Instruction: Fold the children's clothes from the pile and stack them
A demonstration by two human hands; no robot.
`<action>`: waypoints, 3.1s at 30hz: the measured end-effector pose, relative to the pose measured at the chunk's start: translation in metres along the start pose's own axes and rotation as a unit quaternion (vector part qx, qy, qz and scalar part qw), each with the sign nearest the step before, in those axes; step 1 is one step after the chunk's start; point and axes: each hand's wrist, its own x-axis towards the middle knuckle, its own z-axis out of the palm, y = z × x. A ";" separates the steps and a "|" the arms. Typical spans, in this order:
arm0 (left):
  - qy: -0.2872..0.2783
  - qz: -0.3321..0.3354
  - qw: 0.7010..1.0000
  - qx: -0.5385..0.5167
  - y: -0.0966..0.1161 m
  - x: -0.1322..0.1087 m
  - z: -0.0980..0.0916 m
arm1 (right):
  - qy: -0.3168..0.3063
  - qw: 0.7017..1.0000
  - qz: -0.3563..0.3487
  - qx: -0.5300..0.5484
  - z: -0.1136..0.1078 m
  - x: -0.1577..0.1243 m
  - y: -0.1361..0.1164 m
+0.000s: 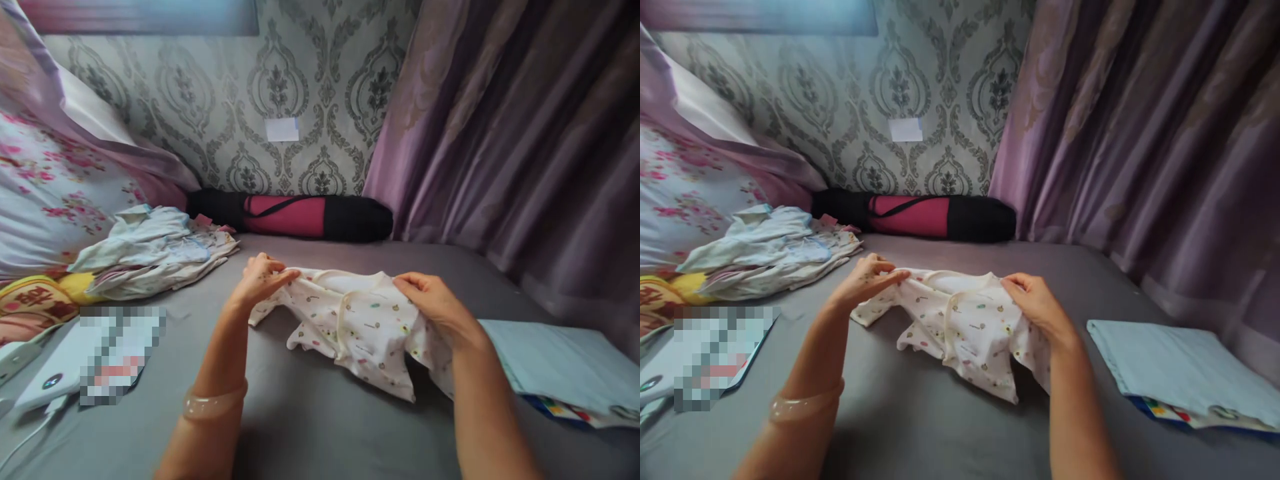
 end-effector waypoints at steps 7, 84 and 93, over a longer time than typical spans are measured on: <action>-0.153 0.020 0.972 -0.175 -0.022 0.010 0.040 | -0.009 0.998 -0.015 -0.059 0.008 0.009 0.010; -0.195 -0.029 0.951 -0.240 -0.018 0.003 0.034 | -0.068 0.997 0.027 -0.007 0.007 0.007 0.010; -0.014 0.051 0.975 -0.215 0.002 -0.005 0.035 | 0.031 0.985 -0.148 -0.087 0.012 0.008 -0.001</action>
